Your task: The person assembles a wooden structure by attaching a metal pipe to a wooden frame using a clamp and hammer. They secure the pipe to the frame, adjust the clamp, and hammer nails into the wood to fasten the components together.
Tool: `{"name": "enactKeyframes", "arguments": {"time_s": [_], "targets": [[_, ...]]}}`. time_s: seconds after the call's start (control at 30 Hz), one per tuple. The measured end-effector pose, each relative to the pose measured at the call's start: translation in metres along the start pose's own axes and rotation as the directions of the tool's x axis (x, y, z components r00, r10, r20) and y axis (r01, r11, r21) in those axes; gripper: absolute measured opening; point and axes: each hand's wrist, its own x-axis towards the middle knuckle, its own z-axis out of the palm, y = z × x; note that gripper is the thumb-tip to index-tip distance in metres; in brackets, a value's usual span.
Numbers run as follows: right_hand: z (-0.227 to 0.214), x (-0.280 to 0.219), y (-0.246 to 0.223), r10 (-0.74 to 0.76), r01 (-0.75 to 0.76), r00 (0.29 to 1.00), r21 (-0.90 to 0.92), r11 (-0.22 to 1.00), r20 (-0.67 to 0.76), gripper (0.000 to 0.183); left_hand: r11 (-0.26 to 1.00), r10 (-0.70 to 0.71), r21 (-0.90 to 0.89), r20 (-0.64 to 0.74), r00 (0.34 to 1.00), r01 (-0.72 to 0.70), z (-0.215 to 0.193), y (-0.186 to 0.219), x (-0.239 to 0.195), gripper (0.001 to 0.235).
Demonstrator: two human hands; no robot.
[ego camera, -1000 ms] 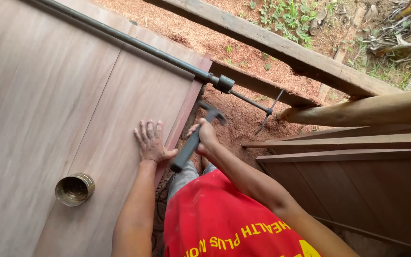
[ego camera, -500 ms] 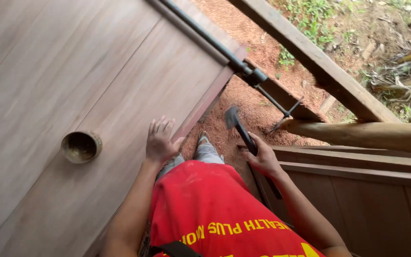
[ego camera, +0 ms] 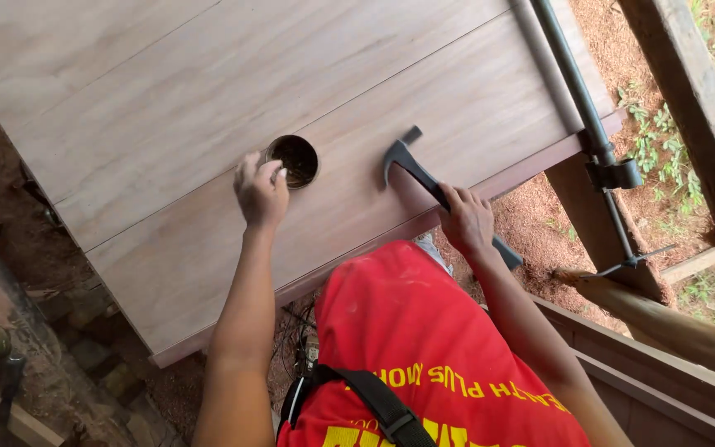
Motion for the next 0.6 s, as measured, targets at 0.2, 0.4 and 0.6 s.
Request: {"name": "enactKeyframes", "arguments": {"time_s": [0.2, 0.4, 0.6], "targets": [[0.016, 0.011, -0.006, -0.025, 0.025, 1.000, -0.018, 1.000, -0.007, 0.071, 1.000, -0.022, 0.027, 0.381, 0.924, 0.013, 0.019, -0.003, 0.024, 0.024], [0.023, -0.017, 0.001, 0.009, -0.009, 0.994, -0.002, 1.000, -0.108, 0.072, 0.990, -0.100, 0.142, 0.533, 0.840, 0.027, 0.016, 0.000, 0.039, 0.027], [0.024, -0.033, 0.009, 0.029, -0.024, 0.981, 0.028, 0.999, -0.193, 0.068, 1.000, 0.005, 0.005, 0.418, 0.908, -0.007, 0.042, -0.027, 0.030, 0.040]]}}
